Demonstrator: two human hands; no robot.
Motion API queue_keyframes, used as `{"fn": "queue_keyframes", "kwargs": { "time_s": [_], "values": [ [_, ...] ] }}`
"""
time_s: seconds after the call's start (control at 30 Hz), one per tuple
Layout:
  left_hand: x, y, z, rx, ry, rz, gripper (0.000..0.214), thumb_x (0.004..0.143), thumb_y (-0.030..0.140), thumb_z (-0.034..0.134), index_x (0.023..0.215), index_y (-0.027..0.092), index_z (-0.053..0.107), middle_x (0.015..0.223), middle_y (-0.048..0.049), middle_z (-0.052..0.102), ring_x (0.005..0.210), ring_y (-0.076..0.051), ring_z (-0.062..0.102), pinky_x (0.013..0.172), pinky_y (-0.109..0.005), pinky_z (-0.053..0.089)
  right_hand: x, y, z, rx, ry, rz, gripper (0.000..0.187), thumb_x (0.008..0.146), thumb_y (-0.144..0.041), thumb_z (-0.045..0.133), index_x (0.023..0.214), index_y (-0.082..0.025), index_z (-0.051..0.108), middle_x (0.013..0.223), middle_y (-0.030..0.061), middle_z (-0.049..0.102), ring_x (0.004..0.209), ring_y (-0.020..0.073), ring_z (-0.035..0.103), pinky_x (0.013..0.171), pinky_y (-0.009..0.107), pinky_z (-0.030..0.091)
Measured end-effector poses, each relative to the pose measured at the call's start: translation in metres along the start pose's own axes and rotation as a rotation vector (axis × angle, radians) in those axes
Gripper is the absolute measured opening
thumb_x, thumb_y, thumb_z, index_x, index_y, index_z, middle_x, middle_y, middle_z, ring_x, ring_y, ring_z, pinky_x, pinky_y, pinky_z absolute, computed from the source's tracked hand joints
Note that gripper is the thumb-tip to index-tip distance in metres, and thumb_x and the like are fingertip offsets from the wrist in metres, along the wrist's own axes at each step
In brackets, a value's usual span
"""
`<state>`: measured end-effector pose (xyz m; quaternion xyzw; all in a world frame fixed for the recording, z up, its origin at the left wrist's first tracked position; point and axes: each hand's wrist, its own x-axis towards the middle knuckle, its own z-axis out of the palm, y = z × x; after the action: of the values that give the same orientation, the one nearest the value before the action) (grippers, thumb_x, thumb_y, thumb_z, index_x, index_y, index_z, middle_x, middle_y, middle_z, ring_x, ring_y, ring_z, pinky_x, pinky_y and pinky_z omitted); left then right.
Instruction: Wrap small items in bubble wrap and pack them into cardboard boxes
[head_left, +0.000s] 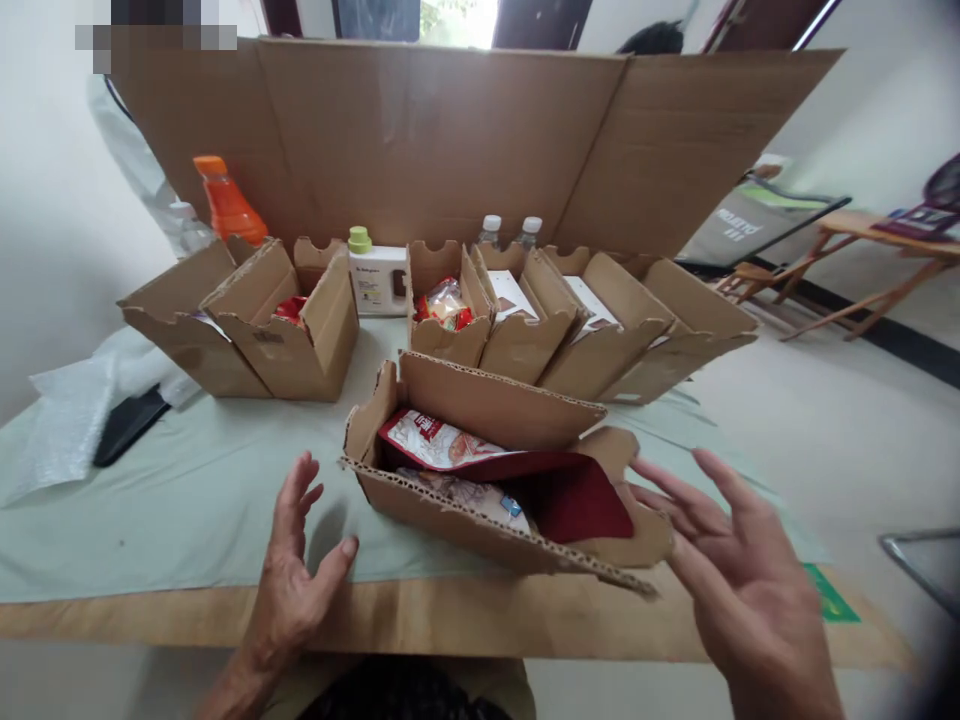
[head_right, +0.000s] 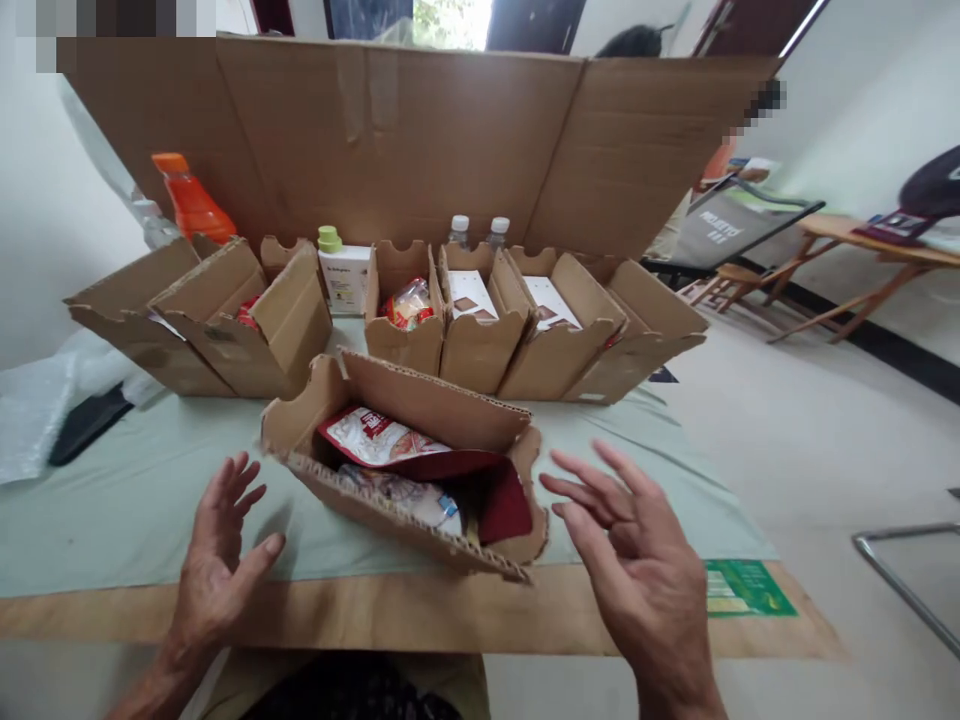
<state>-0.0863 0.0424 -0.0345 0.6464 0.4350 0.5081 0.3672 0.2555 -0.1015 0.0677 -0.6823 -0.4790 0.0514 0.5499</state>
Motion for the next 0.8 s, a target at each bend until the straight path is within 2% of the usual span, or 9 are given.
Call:
{"fn": "queue_keyframes", "kwargs": {
  "time_s": [0.07,0.1,0.2,0.27,0.33,0.43,0.53,0.67,0.8],
  "values": [
    [0.000,0.000,0.010,-0.034,-0.080,-0.014,0.083,0.093,0.039,0.072,0.164,0.036,0.030,0.172,-0.0111,0.033,0.155,-0.036,0.039,0.125,-0.057,0.037,-0.019,0.021,-0.004,0.097,-0.087,0.041,0.069,0.094,-0.055,0.067,0.158,-0.040,0.044,0.141,0.0145,0.069,0.115,0.0328,0.075,0.080,0.044,0.066],
    [-0.002,0.000,0.014,-0.050,-0.120,-0.039,0.082,0.093,0.041,0.072,0.163,0.035,0.031,0.171,-0.0117,0.035,0.153,-0.036,0.042,0.124,-0.057,0.038,-0.029,0.028,-0.003,0.104,-0.178,0.028,0.075,0.092,-0.061,0.067,0.159,-0.038,0.044,0.145,0.0162,0.067,0.121,0.0350,0.073,0.080,0.046,0.066],
    [-0.007,-0.001,0.025,-0.086,-0.227,-0.156,0.079,0.091,0.047,0.073,0.160,0.028,0.038,0.163,-0.0162,0.046,0.142,-0.037,0.055,0.118,-0.056,0.047,-0.048,0.039,0.013,-0.038,-0.351,-0.011,0.067,0.086,-0.063,0.073,0.144,-0.032,0.061,0.132,0.0173,0.073,0.116,0.0382,0.074,0.078,0.048,0.066],
    [-0.004,0.004,0.034,-0.091,-0.243,-0.208,0.076,0.092,0.049,0.071,0.158,0.024,0.040,0.158,-0.0176,0.052,0.136,-0.035,0.060,0.114,-0.052,0.051,-0.044,0.038,0.030,-0.126,-0.338,-0.008,0.050,0.087,-0.054,0.074,0.130,-0.029,0.069,0.120,0.0153,0.077,0.107,0.0365,0.075,0.079,0.049,0.065],
    [0.008,0.011,0.045,-0.085,-0.232,-0.210,0.071,0.096,0.046,0.066,0.158,0.023,0.040,0.156,-0.0161,0.054,0.135,-0.031,0.061,0.112,-0.047,0.052,-0.023,0.036,0.049,-0.136,-0.291,0.000,0.039,0.090,-0.049,0.069,0.121,-0.026,0.070,0.112,0.0137,0.078,0.098,0.0332,0.075,0.079,0.047,0.063],
    [0.042,0.017,0.062,-0.069,-0.195,-0.120,0.062,0.100,0.037,0.058,0.157,0.022,0.040,0.153,-0.0139,0.056,0.134,-0.026,0.060,0.114,-0.042,0.050,0.020,0.039,0.076,-0.092,-0.270,0.009,0.039,0.089,-0.050,0.066,0.115,-0.022,0.067,0.104,0.0124,0.077,0.088,0.0291,0.072,0.077,0.043,0.061],
    [0.072,0.007,0.072,-0.020,-0.153,-0.049,0.057,0.097,0.033,0.055,0.152,0.019,0.046,0.140,-0.0133,0.065,0.122,-0.024,0.066,0.109,-0.042,0.052,0.046,0.052,0.099,-0.079,-0.292,0.072,0.042,0.085,-0.053,0.063,0.111,-0.020,0.062,0.100,0.0115,0.075,0.079,0.0266,0.070,0.073,0.041,0.058],
    [0.076,-0.015,0.073,0.041,-0.146,-0.079,0.053,0.094,0.031,0.054,0.146,0.019,0.052,0.134,-0.0135,0.069,0.124,-0.026,0.066,0.111,-0.045,0.050,0.039,0.072,0.111,-0.105,-0.356,0.145,0.044,0.088,-0.051,0.056,0.117,-0.019,0.060,0.101,0.0118,0.076,0.085,0.0274,0.072,0.076,0.040,0.058],
    [0.067,-0.020,0.073,0.195,-0.206,-0.066,0.063,0.091,0.025,0.053,0.153,0.016,0.045,0.145,-0.0175,0.062,0.135,-0.031,0.059,0.117,-0.053,0.045,0.030,0.082,0.107,-0.167,-0.358,0.176,0.047,0.086,-0.055,0.056,0.116,-0.019,0.062,0.098,0.0125,0.078,0.087,0.0288,0.073,0.078,0.040,0.058]
  ]
}}
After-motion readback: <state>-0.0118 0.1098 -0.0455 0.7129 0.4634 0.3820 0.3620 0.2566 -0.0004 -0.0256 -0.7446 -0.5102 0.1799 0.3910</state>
